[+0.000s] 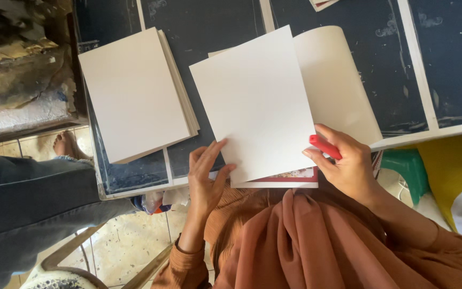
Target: The person inserts blank white paper sheets into the center of small book covers and stacks them on a table. They repeatedly pick up a cover, place a sheet inside, and set the assembled book down.
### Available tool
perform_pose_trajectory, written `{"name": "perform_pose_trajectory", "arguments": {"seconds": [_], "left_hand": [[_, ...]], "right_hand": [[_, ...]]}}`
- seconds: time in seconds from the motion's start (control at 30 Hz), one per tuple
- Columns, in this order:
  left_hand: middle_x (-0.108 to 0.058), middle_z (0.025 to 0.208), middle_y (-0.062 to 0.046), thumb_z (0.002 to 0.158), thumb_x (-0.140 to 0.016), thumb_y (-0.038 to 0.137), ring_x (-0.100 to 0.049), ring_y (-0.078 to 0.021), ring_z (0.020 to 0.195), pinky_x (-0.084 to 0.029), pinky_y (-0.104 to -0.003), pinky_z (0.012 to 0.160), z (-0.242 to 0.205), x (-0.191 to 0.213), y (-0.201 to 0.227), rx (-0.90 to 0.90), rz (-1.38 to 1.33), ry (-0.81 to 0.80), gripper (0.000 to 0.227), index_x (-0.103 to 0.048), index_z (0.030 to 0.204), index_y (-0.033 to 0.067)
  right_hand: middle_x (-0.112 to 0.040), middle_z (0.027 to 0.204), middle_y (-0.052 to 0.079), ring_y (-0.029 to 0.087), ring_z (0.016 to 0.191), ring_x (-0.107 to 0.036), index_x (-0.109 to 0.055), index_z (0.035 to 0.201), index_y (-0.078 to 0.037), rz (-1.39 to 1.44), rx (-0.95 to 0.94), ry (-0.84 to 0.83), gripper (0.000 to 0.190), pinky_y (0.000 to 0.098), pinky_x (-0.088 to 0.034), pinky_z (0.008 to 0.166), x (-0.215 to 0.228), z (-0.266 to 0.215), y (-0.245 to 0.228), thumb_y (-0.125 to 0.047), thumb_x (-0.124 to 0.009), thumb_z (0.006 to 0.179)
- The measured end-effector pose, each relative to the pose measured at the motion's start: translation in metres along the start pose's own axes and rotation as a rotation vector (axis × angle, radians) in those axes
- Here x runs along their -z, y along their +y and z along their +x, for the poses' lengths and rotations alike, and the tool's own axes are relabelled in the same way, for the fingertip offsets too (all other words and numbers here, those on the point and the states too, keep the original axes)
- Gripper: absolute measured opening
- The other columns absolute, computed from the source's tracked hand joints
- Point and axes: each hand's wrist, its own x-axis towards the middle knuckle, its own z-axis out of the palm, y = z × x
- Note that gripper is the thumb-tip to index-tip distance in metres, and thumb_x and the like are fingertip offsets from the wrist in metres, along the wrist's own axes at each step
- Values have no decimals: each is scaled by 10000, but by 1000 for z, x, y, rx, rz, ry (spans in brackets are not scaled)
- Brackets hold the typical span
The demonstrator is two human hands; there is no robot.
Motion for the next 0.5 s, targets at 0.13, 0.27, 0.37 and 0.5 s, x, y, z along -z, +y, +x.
{"name": "perform_pose_trajectory", "arguments": {"seconds": [0.13, 0.27, 0.37, 0.5], "left_hand": [[-637, 1179, -96, 762, -736, 210, -502, -297, 1079, -376, -405, 894, -2, 0, -7, 63, 124, -72, 490, -609, 1233, 165], [-624, 1197, -97, 794, -709, 236, -484, -285, 1074, -347, -388, 866, 0, -4, -9, 87, 197, -89, 479, -589, 1256, 193], [-625, 1192, -106, 798, -700, 255, -485, -292, 1069, -343, -393, 849, -1, -7, -14, 99, 225, -89, 482, -577, 1261, 202], [-634, 1163, -95, 824, -673, 294, -486, -267, 1042, -336, -362, 834, 0, -10, -18, 91, 278, -111, 460, -574, 1263, 199]], "right_hand": [[-615, 696, 117, 283, 656, -620, -659, 1075, -2, -184, 159, 9, 371, 345, -493, 594, -8, 0, 10, -133, -784, 751], [-581, 741, 104, 272, 698, -590, -653, 1020, 22, -344, 281, -7, 346, 335, -483, 618, -9, 9, 15, -183, -782, 773], [-543, 809, 151, 306, 688, -542, -655, 981, 67, -347, 324, -4, 316, 383, -463, 607, -10, 17, 6, -132, -780, 770], [-520, 874, 120, 292, 756, -558, -673, 957, 27, -496, 362, -40, 317, 340, -487, 552, -8, 22, 8, -165, -801, 742]]}}
